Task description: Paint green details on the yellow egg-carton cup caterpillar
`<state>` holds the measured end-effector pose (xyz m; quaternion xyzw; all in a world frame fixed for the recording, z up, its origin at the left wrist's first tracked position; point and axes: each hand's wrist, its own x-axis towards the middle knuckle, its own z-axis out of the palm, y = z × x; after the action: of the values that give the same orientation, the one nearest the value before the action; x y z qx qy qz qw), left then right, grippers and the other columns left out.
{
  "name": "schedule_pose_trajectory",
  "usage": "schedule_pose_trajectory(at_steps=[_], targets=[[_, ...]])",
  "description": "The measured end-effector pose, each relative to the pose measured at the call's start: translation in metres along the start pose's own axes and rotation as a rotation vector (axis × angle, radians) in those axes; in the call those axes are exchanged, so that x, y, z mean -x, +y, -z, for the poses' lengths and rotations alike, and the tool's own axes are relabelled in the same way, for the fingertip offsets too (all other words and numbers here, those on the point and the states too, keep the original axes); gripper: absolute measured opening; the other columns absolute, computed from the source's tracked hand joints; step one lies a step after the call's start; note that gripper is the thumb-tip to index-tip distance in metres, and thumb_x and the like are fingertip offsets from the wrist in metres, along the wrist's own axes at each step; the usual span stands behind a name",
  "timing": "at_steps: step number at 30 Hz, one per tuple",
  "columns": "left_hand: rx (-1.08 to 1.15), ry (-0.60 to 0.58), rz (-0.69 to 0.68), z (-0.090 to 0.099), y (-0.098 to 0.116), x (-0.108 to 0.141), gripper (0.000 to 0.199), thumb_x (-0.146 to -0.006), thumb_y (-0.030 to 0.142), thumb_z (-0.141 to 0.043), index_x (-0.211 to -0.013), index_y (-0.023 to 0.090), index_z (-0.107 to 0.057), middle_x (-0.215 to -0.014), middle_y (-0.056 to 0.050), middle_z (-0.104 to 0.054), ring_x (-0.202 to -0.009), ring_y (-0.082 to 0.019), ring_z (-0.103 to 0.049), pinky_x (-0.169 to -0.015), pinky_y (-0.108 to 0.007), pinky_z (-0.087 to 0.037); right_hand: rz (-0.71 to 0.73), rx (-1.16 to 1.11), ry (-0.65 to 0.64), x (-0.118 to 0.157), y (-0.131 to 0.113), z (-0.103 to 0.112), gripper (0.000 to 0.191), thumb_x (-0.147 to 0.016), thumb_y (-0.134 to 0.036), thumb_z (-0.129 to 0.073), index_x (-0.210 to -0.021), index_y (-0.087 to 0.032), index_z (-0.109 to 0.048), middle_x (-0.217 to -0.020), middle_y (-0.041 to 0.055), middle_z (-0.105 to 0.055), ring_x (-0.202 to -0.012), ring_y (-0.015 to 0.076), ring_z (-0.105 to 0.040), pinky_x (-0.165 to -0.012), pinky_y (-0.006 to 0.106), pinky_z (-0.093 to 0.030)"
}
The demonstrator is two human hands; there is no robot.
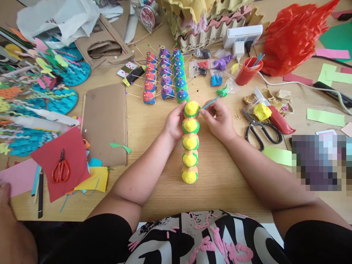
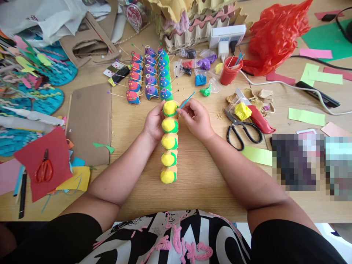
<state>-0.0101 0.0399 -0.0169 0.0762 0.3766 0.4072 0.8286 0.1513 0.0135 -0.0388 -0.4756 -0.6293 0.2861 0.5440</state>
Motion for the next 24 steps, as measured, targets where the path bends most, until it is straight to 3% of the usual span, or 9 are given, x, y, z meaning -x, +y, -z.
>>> schedule_pose_trajectory(at_steps=[5,12,19,24], targets=[[0.009,0.002,0.025,-0.0002,0.0014,-0.0004,0.032,-0.100,0.040,-0.057,-0.125,0.031,-0.075,-0.088,-0.007,-0.086,-0.085,-0.033,-0.084,-0.079,-0.046,-0.066,-0.027,-0.025,-0.014,-0.0011,0.0000,0.0000,0.060,-0.087,-0.086,-0.061,-0.082,-0.026,-0.059,-0.073,-0.0006,-0.054,-0.066,0.0161,-0.043,-0.063,0.035,-0.040],[-0.013,-0.021,0.020,0.0019,0.0026,-0.0001,0.029,-0.100,0.039,-0.058,-0.121,0.028,-0.075,-0.086,-0.007,-0.085,-0.079,-0.032,-0.084,-0.075,-0.043,-0.065,-0.045,-0.068,-0.011,-0.0016,-0.0014,0.0008,0.060,-0.085,-0.086,-0.065,-0.081,-0.026,-0.057,-0.072,-0.0011,-0.053,-0.066,0.0157,-0.043,-0.062,0.035,-0.040],[-0.048,0.000,0.044,0.0007,0.0001,0.0026,0.035,-0.099,0.049,-0.059,-0.123,0.030,-0.076,-0.100,-0.010,-0.087,-0.100,-0.038,-0.083,-0.085,-0.053,-0.067,-0.039,-0.116,0.039,-0.0004,0.0024,0.0001,0.060,-0.085,-0.086,-0.065,-0.087,-0.026,-0.057,-0.078,-0.0008,-0.056,-0.069,0.0151,-0.047,-0.064,0.034,-0.045],[-0.045,-0.011,0.043,-0.0001,-0.0002,0.0028,0.033,-0.100,0.050,-0.057,-0.113,0.031,-0.080,-0.100,-0.010,-0.086,-0.109,-0.039,-0.081,-0.088,-0.053,-0.066,-0.028,-0.120,0.044,-0.0005,0.0046,-0.0004,0.058,-0.086,-0.084,-0.065,-0.089,-0.026,-0.057,-0.080,0.0000,-0.057,-0.071,0.0161,-0.049,-0.067,0.036,-0.047]])
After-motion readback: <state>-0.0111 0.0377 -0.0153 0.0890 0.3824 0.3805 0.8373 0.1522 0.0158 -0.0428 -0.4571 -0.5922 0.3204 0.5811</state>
